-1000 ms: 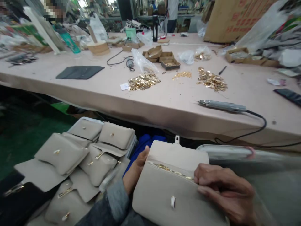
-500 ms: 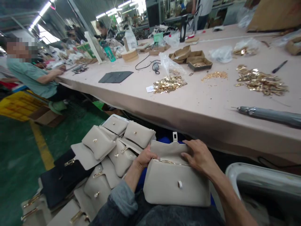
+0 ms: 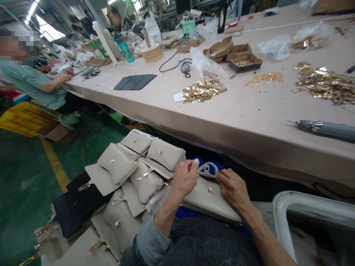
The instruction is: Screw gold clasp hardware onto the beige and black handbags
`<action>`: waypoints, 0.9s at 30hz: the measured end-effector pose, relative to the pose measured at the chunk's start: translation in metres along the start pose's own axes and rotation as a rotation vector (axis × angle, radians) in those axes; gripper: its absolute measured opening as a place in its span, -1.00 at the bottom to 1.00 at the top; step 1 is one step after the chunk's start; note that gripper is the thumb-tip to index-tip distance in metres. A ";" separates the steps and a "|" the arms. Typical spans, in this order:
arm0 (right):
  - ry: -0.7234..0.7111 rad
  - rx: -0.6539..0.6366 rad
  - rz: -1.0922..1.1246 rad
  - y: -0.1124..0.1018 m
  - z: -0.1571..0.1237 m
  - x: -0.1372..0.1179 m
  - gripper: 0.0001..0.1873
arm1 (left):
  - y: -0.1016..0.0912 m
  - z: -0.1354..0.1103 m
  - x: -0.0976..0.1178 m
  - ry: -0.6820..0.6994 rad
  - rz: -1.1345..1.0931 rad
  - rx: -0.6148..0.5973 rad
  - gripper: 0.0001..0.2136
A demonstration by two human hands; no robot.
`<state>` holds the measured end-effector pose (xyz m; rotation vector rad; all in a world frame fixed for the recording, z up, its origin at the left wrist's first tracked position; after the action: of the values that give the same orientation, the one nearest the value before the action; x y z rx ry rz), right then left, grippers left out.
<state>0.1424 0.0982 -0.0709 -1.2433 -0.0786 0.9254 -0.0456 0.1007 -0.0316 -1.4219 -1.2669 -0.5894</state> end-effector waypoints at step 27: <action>0.151 0.337 0.337 -0.118 0.013 0.047 -0.79 | 0.068 -0.003 -0.117 -0.406 -0.630 -0.078 -0.46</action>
<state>0.2318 0.1353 0.0126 -1.0210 0.4029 1.0790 -0.0190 0.0653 -0.1594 -1.2285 -2.0665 -0.7953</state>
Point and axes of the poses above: each hand's wrist, its own z-axis towards the middle knuckle, its own y-axis out of the palm, x = y × z, the point moved 10 cm from there along z, towards the middle knuckle, and after that the axes turned 3 degrees about -y, right-handed, at the moved point
